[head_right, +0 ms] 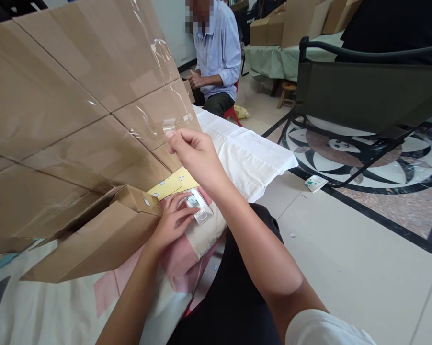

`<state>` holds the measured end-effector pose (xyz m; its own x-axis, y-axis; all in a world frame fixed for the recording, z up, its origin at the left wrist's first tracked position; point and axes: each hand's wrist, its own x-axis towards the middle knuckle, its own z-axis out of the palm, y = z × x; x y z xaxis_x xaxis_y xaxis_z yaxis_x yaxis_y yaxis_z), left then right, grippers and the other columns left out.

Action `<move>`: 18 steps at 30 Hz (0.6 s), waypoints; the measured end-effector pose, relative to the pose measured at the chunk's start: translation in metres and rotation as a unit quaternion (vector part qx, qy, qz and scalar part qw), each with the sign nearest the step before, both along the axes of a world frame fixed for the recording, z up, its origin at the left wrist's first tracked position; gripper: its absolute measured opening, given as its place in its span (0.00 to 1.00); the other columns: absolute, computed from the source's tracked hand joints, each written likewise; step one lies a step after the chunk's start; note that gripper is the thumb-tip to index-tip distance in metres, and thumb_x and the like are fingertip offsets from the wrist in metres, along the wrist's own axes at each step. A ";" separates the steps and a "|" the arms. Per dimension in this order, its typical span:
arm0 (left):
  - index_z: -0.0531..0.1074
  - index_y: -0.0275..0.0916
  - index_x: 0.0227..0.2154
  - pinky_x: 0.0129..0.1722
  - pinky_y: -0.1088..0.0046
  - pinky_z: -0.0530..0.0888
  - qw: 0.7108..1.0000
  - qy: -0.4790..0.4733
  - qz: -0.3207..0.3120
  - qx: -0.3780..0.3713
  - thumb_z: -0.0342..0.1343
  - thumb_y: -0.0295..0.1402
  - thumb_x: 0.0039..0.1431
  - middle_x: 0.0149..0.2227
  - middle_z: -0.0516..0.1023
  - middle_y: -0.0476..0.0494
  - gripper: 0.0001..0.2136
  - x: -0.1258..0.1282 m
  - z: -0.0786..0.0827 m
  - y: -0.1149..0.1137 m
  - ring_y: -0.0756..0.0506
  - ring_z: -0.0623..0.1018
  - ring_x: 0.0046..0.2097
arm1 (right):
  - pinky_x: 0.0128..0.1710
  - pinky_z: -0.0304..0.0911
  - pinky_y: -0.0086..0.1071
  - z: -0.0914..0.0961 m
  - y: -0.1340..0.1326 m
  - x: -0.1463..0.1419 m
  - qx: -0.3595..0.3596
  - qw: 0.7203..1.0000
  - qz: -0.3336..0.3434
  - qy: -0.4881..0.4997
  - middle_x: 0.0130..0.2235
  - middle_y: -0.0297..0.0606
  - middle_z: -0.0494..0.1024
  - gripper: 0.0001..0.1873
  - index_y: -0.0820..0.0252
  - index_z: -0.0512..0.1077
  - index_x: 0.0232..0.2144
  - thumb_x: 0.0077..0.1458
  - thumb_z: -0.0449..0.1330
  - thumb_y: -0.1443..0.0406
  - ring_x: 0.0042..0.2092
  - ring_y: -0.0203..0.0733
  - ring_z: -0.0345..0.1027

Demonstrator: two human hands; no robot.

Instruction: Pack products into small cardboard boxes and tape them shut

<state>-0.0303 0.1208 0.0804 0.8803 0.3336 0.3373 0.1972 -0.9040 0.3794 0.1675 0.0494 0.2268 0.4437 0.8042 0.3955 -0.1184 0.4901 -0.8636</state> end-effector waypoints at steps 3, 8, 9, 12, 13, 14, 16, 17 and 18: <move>0.80 0.52 0.46 0.65 0.50 0.63 1.000 -0.005 -0.001 0.007 0.55 0.31 0.67 0.64 0.66 0.47 0.11 -0.001 -0.002 0.001 0.38 0.61 0.66 | 0.23 0.43 0.29 0.000 0.000 -0.001 0.001 1.000 -0.001 -0.001 0.21 0.25 0.52 0.30 0.57 0.63 0.21 0.57 0.63 0.41 0.24 0.30 0.44; 0.75 0.49 0.54 0.64 0.50 0.65 0.998 0.003 0.037 0.040 0.52 0.31 0.68 0.64 0.65 0.42 0.15 0.002 0.002 -0.001 0.38 0.62 0.64 | 0.23 0.43 0.29 0.001 -0.002 -0.001 0.006 1.000 0.001 0.008 0.21 0.26 0.53 0.30 0.58 0.64 0.21 0.57 0.63 0.42 0.24 0.30 0.45; 0.75 0.49 0.54 0.64 0.50 0.65 0.998 0.014 0.032 0.050 0.51 0.30 0.68 0.65 0.65 0.42 0.15 0.004 0.004 -0.001 0.37 0.62 0.64 | 0.23 0.43 0.29 0.001 -0.002 -0.001 0.005 1.000 0.002 0.009 0.21 0.26 0.53 0.29 0.58 0.64 0.21 0.58 0.63 0.42 0.24 0.30 0.45; 0.75 0.51 0.52 0.63 0.49 0.64 0.995 0.056 0.020 0.077 0.52 0.28 0.66 0.65 0.66 0.45 0.16 0.008 0.014 0.000 0.36 0.61 0.65 | 0.23 0.43 0.29 0.001 -0.003 -0.001 -0.007 1.000 0.001 0.009 0.22 0.26 0.53 0.29 0.57 0.64 0.21 0.58 0.62 0.42 0.24 0.31 0.45; 0.76 0.51 0.51 0.63 0.49 0.64 0.994 0.063 0.024 0.082 0.53 0.28 0.65 0.65 0.67 0.46 0.15 0.010 0.017 0.001 0.36 0.61 0.66 | 0.23 0.44 0.29 0.000 -0.003 -0.001 -0.012 1.000 0.000 0.008 0.22 0.26 0.53 0.29 0.57 0.64 0.21 0.58 0.62 0.42 0.24 0.31 0.45; 0.77 0.51 0.50 0.63 0.48 0.64 0.994 0.068 0.029 0.085 0.54 0.29 0.65 0.65 0.67 0.46 0.15 0.011 0.020 0.001 0.35 0.61 0.66 | 0.23 0.44 0.29 0.000 -0.003 -0.001 -0.016 1.000 -0.001 0.007 0.22 0.27 0.53 0.29 0.57 0.64 0.21 0.58 0.62 0.41 0.24 0.31 0.46; 0.78 0.52 0.47 0.63 0.48 0.64 0.993 0.076 0.034 0.088 0.55 0.29 0.64 0.66 0.66 0.47 0.14 0.014 0.024 0.003 0.35 0.62 0.66 | 0.23 0.44 0.29 0.001 -0.004 0.000 -0.022 1.000 -0.003 0.006 0.22 0.27 0.53 0.29 0.57 0.64 0.21 0.57 0.62 0.41 0.24 0.31 0.46; 0.78 0.51 0.46 0.63 0.48 0.65 0.992 0.080 0.032 0.092 0.55 0.29 0.63 0.66 0.65 0.47 0.13 0.015 0.026 0.004 0.35 0.62 0.66 | 0.23 0.44 0.29 0.001 -0.004 0.000 -0.023 1.000 -0.003 0.006 0.22 0.27 0.53 0.30 0.57 0.64 0.21 0.57 0.62 0.41 0.24 0.31 0.46; 0.78 0.51 0.46 0.63 0.48 0.65 0.991 0.084 0.027 0.100 0.54 0.28 0.63 0.67 0.65 0.47 0.13 0.016 0.028 0.004 0.34 0.62 0.66 | 0.23 0.44 0.29 0.001 -0.004 0.000 -0.025 1.000 -0.004 0.006 0.22 0.27 0.53 0.30 0.57 0.64 0.21 0.57 0.62 0.41 0.24 0.31 0.46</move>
<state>-0.0140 0.1253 0.1085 0.9125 0.3228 0.2512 0.2925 -0.9443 0.1510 0.1675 0.0458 0.2274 0.4545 0.8196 0.3488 -0.1258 0.4467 -0.8858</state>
